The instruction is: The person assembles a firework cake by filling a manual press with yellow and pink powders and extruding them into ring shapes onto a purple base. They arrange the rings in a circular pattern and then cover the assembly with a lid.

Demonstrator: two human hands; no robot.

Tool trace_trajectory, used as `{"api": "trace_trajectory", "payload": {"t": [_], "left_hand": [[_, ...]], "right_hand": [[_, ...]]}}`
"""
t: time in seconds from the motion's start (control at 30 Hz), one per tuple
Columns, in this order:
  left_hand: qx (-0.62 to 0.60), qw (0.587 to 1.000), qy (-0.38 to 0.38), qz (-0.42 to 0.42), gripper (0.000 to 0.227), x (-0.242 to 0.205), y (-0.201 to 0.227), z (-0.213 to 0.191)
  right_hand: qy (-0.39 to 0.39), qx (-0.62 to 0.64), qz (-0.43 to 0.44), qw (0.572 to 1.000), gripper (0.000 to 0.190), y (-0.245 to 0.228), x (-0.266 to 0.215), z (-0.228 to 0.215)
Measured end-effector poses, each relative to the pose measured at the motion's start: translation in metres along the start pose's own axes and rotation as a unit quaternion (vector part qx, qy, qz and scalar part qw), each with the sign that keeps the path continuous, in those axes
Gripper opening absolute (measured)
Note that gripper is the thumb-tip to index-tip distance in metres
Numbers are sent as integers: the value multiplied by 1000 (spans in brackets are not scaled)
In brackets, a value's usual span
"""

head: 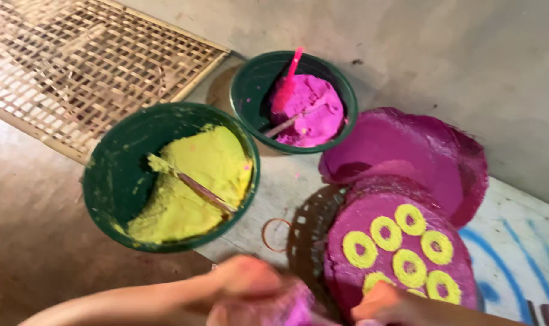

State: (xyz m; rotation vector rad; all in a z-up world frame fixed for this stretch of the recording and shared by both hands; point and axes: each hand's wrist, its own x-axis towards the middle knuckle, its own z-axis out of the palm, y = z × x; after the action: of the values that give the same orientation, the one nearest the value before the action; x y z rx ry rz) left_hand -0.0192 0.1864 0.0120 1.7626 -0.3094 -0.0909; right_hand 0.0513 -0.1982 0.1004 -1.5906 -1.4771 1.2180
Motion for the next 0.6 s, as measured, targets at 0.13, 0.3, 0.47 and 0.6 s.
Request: {"api": "trace_trajectory", "payload": {"t": [0.13,0.3,0.47,0.6], "left_hand": [[-15,996,-32,-80,45,-6,-20,-126],[-334,900,-252,-125,67,-8,-63,-154],[-589,790,-151,-80,24,19,-75,-102],[-379,903,104,-177,24,33,-105,-128]], "right_hand": [[252,-317,-2,914,22,-27,11,-62],[194,-723,-58,661,11,-28,103,-146],[414,-695,-50,586,35,-7,200,-190],[584,-257,257,726,35,89,248,-229]]}}
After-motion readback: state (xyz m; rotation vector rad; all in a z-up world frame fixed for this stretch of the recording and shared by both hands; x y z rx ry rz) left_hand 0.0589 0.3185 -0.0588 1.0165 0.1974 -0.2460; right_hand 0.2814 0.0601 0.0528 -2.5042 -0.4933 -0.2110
